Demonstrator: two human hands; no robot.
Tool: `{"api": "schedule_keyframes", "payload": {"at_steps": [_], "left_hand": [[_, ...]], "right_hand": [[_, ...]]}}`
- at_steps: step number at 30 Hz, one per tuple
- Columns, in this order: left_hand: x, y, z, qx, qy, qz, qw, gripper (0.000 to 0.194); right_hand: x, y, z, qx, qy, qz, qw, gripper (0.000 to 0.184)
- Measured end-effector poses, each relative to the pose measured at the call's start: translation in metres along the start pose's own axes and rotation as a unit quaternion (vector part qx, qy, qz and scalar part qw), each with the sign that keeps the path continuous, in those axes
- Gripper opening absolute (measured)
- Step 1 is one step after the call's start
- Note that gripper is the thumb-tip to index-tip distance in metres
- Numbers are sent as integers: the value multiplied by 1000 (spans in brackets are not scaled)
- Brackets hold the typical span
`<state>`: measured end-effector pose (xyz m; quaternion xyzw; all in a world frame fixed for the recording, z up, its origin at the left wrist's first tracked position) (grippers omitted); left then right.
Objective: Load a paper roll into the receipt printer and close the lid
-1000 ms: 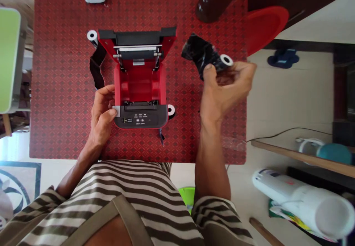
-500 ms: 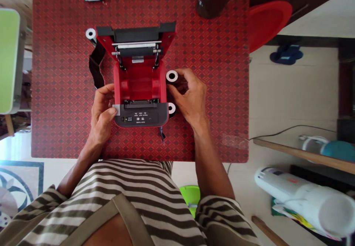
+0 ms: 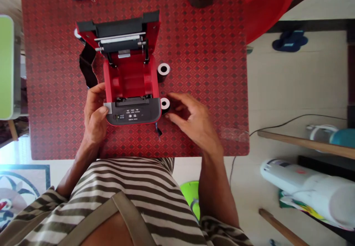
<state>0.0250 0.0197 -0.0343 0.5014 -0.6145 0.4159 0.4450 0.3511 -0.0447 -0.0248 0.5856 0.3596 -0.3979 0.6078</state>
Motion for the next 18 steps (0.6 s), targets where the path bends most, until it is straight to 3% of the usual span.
{"api": "schedule_keyframes", "payload": {"at_steps": [4, 8, 13, 18], "left_hand": [[-1, 1, -1, 14, 6, -21, 1000, 60], [-2, 2, 0, 19, 23, -19, 999, 66], [-9, 1, 0, 9, 30, -13, 999, 70], [-11, 2, 2, -12, -5, -7, 1000, 65]], "right_hand": [[-5, -20, -6, 41, 32, 8, 999, 34], [-5, -24, -8, 46, 32, -20, 998, 24], [-16, -6, 0, 95, 19, -152, 984, 32], [-59, 14, 2, 83, 68, -180, 978, 32]]}}
Point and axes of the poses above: each hand's wrist, its own z-axis away from the middle knuckle, its own y-axis out of the back of the hand, x = y × z, the point moved 5 cm from there along -z, towards the middle knuckle, and after that the axes turned 4 degrees about -z, right-handed, at the moved point
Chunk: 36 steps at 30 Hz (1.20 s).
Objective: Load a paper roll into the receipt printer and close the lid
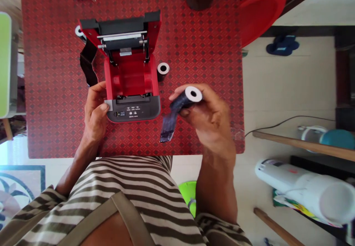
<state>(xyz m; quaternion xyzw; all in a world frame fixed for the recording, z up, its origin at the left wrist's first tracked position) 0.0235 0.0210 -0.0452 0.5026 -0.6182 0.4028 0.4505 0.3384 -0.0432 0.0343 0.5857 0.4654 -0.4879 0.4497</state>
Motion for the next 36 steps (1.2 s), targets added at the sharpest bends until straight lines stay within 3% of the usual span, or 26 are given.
{"api": "schedule_keyframes", "payload": {"at_steps": [3, 6, 10, 12, 15, 18, 21, 23, 29, 36], "left_hand": [[2, 3, 3, -6, 27, -23, 999, 64], [5, 6, 6, -8, 39, -40, 998, 63], [-1, 6, 13, -13, 45, -41, 998, 65], [-4, 5, 15, -11, 48, -43, 998, 67], [-8, 1, 18, 2, 66, -40, 997, 70], [-6, -3, 20, 8, 82, -32, 996, 70], [-4, -6, 21, 12, 91, -27, 995, 69], [-4, -6, 21, 16, 95, -22, 995, 70], [-5, -7, 23, 17, 94, -17, 995, 69], [-4, -7, 22, 13, 84, -23, 996, 68]], "right_hand": [[-17, -4, -9, -13, -12, -30, 999, 48], [-22, -12, -15, -39, -53, -47, 997, 48], [-36, -25, -21, -78, -51, 5, 996, 58], [-47, -29, -26, -83, -42, 48, 995, 52], [-67, -35, -41, -95, 30, 144, 985, 39], [-79, -52, -56, -159, 124, 277, 939, 26], [-70, -75, -64, -221, 168, 364, 889, 28], [-55, -88, -65, -225, 172, 392, 876, 26], [-13, -104, -75, -158, 178, 418, 877, 19], [10, -112, -99, -246, 130, 409, 869, 17]]}}
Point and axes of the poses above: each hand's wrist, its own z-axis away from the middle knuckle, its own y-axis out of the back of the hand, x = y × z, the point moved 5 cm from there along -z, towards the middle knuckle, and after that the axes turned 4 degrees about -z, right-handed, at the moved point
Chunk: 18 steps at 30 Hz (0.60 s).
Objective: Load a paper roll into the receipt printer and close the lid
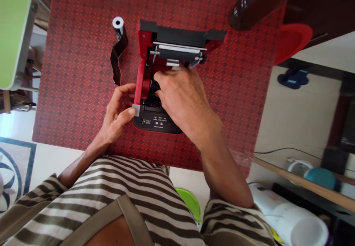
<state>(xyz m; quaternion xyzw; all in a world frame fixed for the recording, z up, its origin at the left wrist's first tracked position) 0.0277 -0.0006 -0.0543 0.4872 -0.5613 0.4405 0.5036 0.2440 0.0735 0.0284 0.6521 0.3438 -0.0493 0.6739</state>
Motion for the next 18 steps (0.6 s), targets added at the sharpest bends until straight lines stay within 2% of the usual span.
{"api": "schedule_keyframes", "payload": {"at_steps": [7, 12, 14, 18], "left_hand": [[-1, 2, -1, -1, 0, -12, 1000, 71], [-2, 1, -1, 2, 6, -3, 1000, 72], [-1, 1, -1, 2, 11, -1, 1000, 72], [0, 1, -1, 3, 12, -1, 1000, 70]], "right_hand": [[1, -8, -2, 38, 15, 4, 999, 22], [0, -8, -4, 23, 5, 5, 1000, 15], [-4, 1, 1, 23, -7, -17, 1000, 12], [-20, 34, 25, 23, -10, -110, 994, 28]]}}
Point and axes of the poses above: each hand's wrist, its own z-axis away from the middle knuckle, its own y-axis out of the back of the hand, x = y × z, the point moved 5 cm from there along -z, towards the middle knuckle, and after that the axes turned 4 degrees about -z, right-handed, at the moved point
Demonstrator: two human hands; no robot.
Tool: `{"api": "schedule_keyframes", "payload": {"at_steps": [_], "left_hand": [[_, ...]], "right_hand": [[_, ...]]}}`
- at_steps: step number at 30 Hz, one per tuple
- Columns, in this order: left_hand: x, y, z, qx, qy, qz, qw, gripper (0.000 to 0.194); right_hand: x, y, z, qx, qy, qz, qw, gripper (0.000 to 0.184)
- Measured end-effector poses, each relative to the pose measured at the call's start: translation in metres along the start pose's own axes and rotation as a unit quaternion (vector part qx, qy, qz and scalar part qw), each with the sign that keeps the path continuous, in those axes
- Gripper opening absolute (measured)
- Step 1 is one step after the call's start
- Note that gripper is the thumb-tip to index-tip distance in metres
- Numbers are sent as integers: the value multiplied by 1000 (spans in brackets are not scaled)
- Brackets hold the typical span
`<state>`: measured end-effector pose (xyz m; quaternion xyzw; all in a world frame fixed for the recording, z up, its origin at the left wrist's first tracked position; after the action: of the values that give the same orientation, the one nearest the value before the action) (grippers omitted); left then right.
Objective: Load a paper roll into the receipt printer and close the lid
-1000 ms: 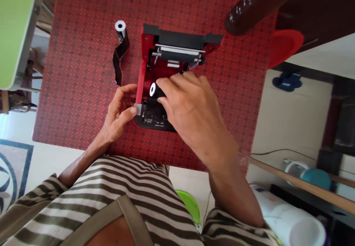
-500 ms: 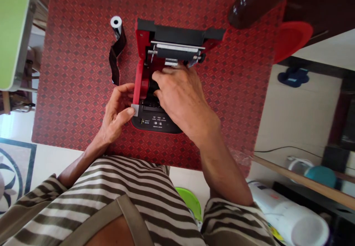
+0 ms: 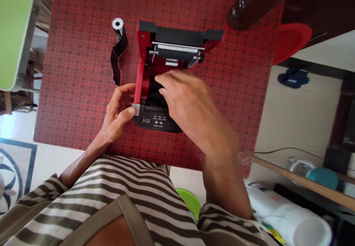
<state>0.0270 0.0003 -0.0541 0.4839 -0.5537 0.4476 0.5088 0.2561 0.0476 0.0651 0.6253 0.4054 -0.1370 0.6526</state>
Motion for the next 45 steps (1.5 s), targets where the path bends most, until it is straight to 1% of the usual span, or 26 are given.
{"api": "schedule_keyframes", "payload": {"at_steps": [2, 4, 8, 12, 14, 16, 20, 22, 25, 29, 34, 35, 37, 41, 43, 45], "left_hand": [[0, 0, 0, -1, -2, 0, 1000, 70], [-2, 0, 0, 0, -4, 2, 1000, 72], [-5, 3, -2, 1, -8, -5, 1000, 73], [0, 7, -2, -17, -15, -22, 999, 73], [7, 9, -1, -23, -5, -41, 999, 71], [17, 12, -2, -14, -7, -72, 997, 68], [42, 19, -10, 24, -77, -140, 987, 62], [50, 21, -18, 25, -108, -159, 981, 61], [54, 18, -27, 1, -133, -183, 974, 61], [59, 10, -28, 0, -162, -233, 959, 46], [64, 3, -23, 7, -200, -276, 940, 39], [64, 4, -24, 9, -208, -280, 937, 40], [63, 6, -28, 19, -210, -275, 938, 45], [61, 15, -49, 62, -186, -237, 951, 73], [65, 18, -63, 78, -210, -225, 948, 74], [69, 18, -74, 70, -242, -226, 941, 70]], "right_hand": [[-10, 11, 14, -18, 7, -38, 999, 24], [-14, 16, 25, -27, 14, -56, 998, 20], [-11, 12, 34, -15, 22, -68, 997, 14], [-9, 8, 35, 7, 50, -63, 997, 17], [-9, 8, 36, 18, 76, -56, 995, 21], [-7, 10, 37, 25, 96, -53, 994, 25], [3, 14, 33, 18, 117, -72, 990, 29], [7, 14, 29, 2, 113, -89, 990, 28], [12, 14, 25, 0, 86, -118, 989, 27], [13, 16, 22, 12, 56, -156, 986, 29], [8, 18, 17, 4, 74, -112, 991, 26], [6, 18, 18, 12, 77, -100, 992, 26], [2, 19, 22, 49, 88, -78, 992, 26], [-6, 14, 37, 142, 119, -42, 982, 25], [-5, 10, 44, 176, 123, -20, 976, 29], [-3, 8, 47, 205, 134, 3, 970, 35]]}}
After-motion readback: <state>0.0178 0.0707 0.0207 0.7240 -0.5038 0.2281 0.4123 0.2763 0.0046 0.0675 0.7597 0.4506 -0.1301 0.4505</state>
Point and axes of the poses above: each hand's wrist, its own z-axis away from the middle knuckle, its own y-axis out of the back of the hand, x = y × z, the point moved 5 cm from there along -z, towards the middle knuckle, and after that the axes turned 4 degrees about -z, right-handed, at the moved point
